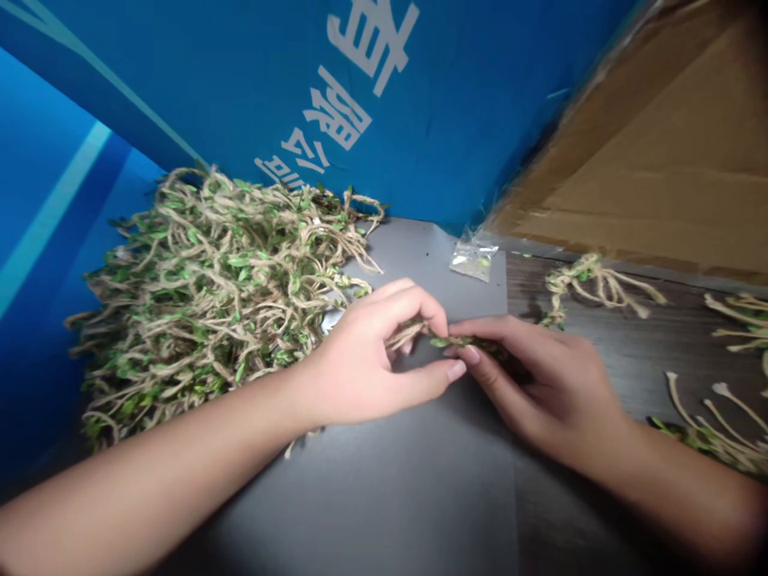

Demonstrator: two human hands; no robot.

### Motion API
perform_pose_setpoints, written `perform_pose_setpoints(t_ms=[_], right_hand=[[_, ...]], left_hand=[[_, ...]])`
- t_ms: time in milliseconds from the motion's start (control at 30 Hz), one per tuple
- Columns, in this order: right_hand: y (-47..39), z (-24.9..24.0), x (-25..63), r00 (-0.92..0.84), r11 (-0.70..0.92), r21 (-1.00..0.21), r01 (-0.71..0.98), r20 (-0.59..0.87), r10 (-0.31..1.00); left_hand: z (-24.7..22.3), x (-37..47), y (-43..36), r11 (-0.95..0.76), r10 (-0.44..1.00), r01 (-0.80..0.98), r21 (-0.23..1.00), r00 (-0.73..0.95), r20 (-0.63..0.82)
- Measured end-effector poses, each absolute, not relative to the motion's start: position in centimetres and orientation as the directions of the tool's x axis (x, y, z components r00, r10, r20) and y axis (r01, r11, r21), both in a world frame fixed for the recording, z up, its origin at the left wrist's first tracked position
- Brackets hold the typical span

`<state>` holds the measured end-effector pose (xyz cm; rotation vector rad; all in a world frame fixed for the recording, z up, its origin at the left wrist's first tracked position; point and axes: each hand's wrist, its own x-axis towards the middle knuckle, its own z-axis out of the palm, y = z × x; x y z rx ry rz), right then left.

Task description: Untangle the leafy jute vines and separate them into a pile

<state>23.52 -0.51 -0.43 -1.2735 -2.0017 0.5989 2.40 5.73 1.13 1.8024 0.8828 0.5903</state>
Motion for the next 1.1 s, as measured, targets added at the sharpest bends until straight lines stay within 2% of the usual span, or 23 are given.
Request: perform_pose_setpoints(t_ms=[100,300,433,767,867,967,1033,1100], right_hand=[[-0.58,-0.43,23.58,-0.294,0.400,-0.700,0.592,0.275,0.916],[-0.49,-0.32,23.65,-0.272,0.350,-0.726,0.592,0.228,0.935],[-0.42,-0.43,23.65,-0.266,0.347,-0.741,0.574,0.232,0.935],[-0.89,-1.00,23.78,-0.221,0.295,-0.801,0.520,0.207,0.953],[-0.94,-0.96,23.71,-0.220,0.305,-0.788,0.535,0.219,0.951],[-0.92,-0.84,23.64,-0.228,0.314,-0.774,0.550,0.223,0.948],[-0.87,-0.74,23.60,-0.234,0.329,-0.763,0.557,0.236,0.943],[-0.79,-0.65,23.59,-0.242,0.348,-0.744,0.571,0.252,0.937]], left_hand=[[0.91,2.46,5.86,-0.287,0.791,0.323,0.902,0.611,0.033],[0.80,2.41,5.80,-0.170,0.805,0.336,0.926,0.589,-0.066],[0.87,2.48,5.66,-0.056,0.805,0.226,0.972,0.587,-0.090],[0.61,2.22,5.58,-0.041,0.839,0.207,0.978,0.538,-0.079],[0.89,2.14,5.58,-0.129,0.885,0.248,0.960,0.466,-0.001],[1.21,2.03,5.58,-0.374,0.890,0.354,0.857,0.398,0.223],[1.30,2.00,5.58,-0.509,0.832,0.399,0.763,0.456,0.316],[1.21,2.06,5.62,-0.561,0.784,0.422,0.713,0.547,0.293]])
